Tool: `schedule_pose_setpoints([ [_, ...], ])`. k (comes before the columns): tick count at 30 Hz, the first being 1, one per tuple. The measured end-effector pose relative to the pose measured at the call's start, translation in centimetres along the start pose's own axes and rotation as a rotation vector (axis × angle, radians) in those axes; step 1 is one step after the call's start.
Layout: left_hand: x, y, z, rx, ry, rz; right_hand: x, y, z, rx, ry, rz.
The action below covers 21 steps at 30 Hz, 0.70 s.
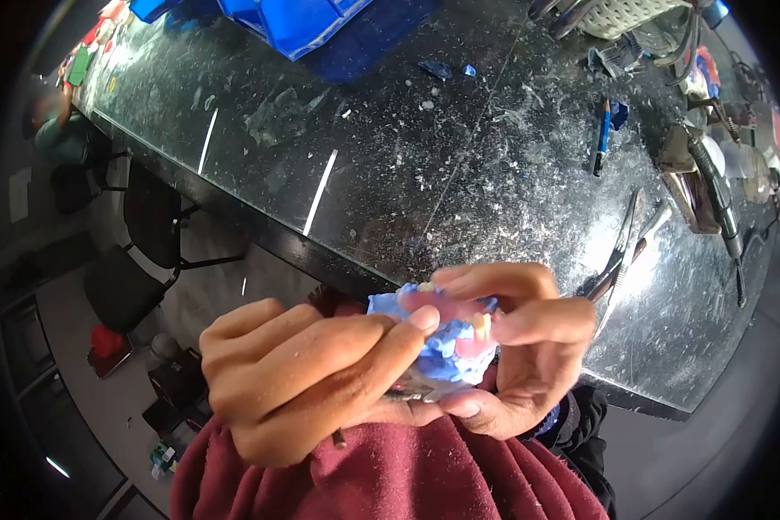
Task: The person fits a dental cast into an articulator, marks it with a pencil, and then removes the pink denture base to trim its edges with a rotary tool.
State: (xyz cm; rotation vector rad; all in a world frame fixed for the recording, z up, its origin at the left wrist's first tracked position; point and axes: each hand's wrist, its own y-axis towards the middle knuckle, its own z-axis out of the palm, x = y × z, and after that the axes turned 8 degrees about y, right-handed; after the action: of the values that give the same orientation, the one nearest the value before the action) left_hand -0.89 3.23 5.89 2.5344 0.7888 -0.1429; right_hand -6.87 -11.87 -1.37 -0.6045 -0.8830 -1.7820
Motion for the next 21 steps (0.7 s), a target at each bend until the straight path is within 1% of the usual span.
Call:
schedule_pose_setpoints([
  [2, -0.2, 0.2, 0.0, -0.01, 0.032, 0.011, 0.0, -0.3, -0.2, 0.031, 0.032, 0.022],
  [7, -1.3, 0.6, -0.2, 0.015, 0.083, -0.037, 0.4, 0.0, -0.6, 0.089, -0.101, -0.047],
  [9, -1.4, 0.9, -0.3, 0.033, 0.088, -0.04, 0.6, 0.0, -0.3, 0.045, -0.094, -0.038],
  [11, -1.4, 1.2, -0.6, 0.06, 0.091, -0.031, 0.6, 0.0, -0.4, 0.046, -0.094, -0.04],
  [18, -1.5, 1.1, -0.4, 0.044, 0.068, -0.043, 0.2, -0.3, -0.1, -0.014, -0.073, -0.082],
  [21, -1.5, 1.0, -0.4, 0.055, 0.063, -0.043, 0.3, -0.2, -0.3, 0.017, -0.084, -0.099],
])
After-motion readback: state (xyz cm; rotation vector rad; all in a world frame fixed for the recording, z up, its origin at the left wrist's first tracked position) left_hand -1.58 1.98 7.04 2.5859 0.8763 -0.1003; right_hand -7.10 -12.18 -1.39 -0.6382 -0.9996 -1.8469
